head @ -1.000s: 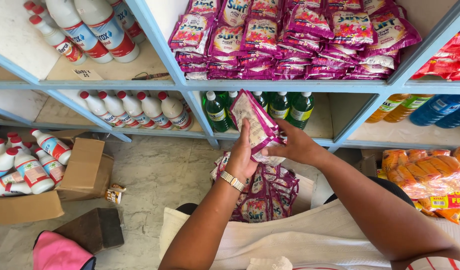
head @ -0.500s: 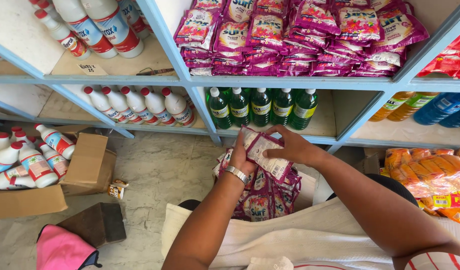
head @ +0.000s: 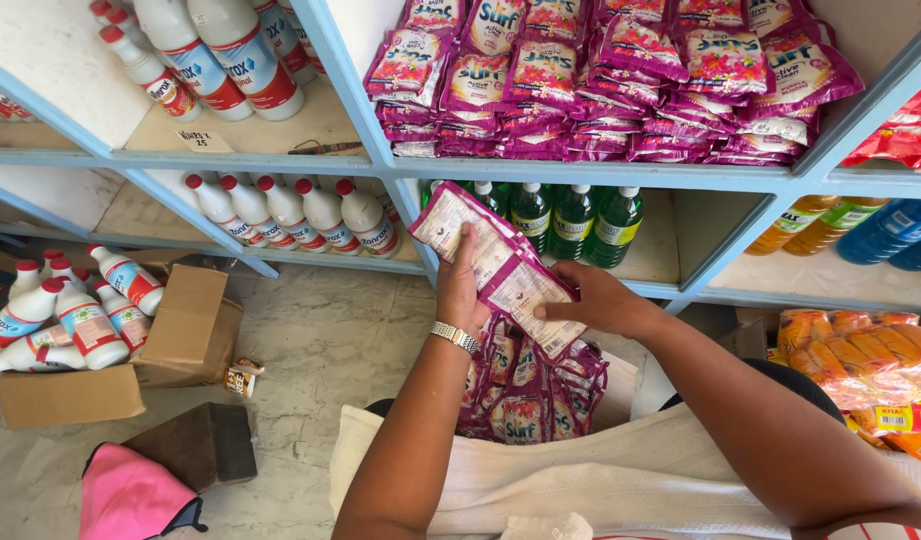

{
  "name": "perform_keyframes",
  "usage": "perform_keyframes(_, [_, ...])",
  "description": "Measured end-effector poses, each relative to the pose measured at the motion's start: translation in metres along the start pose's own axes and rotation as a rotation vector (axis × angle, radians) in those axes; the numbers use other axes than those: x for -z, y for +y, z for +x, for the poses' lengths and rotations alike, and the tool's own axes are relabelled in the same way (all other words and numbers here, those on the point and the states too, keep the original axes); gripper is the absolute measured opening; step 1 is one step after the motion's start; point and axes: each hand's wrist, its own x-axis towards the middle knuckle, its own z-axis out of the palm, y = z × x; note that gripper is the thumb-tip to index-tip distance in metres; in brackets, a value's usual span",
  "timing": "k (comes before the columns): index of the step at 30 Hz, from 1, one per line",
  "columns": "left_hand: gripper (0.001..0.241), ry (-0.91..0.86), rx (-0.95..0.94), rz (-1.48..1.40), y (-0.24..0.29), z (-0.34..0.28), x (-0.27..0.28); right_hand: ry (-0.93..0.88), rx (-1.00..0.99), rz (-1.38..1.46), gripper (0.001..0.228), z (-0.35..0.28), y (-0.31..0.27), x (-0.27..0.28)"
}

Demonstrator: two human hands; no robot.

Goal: Organizing and stocking laundry detergent sachets on a grocery store shelf.

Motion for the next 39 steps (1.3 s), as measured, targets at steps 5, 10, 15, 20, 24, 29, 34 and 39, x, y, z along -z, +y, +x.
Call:
perform_keyframes(5, [0.050,-0.080,-0.214,0.108,-0.003,-0.003,-0.007,-0.016,0.061,0.030,0.064,0.017,0.035,0.000])
perform_keyframes(10, [0.031,-0.271,-0.377,0.258,0.008,-0.017,-0.013,0.003,0.033,0.166,0.065,0.039,0.068,0.002])
perform_keyframes(15, [0.026,-0.462,-0.507,0.495,0.026,-0.038,-0.011,-0.270,-0.260,0.767,0.073,0.013,-0.003,-0.003])
perform_keyframes(20, [0.028,-0.702,-0.564,0.772,0.032,-0.078,-0.021,-0.423,-0.316,1.107,0.081,0.041,0.028,-0.031])
perform_keyframes(24, [0.034,-0.847,-0.700,1.070,0.045,-0.104,-0.035,-0.250,-0.240,1.184,0.057,0.032,0.006,-0.021])
perform_keyframes(29, [0.036,-0.905,-0.970,1.199,0.066,-0.125,-0.059,-0.141,-0.007,1.208,0.042,0.024,-0.014,0.025])
perform_keyframes(34, [0.093,-0.796,-0.716,0.625,0.056,-0.120,-0.067,0.134,0.128,1.172,0.033,0.010,-0.055,0.076])
perform_keyframes(39, [0.093,-0.702,-0.146,0.172,0.025,-0.096,-0.049,0.287,0.224,1.069,0.033,0.018,-0.110,0.120])
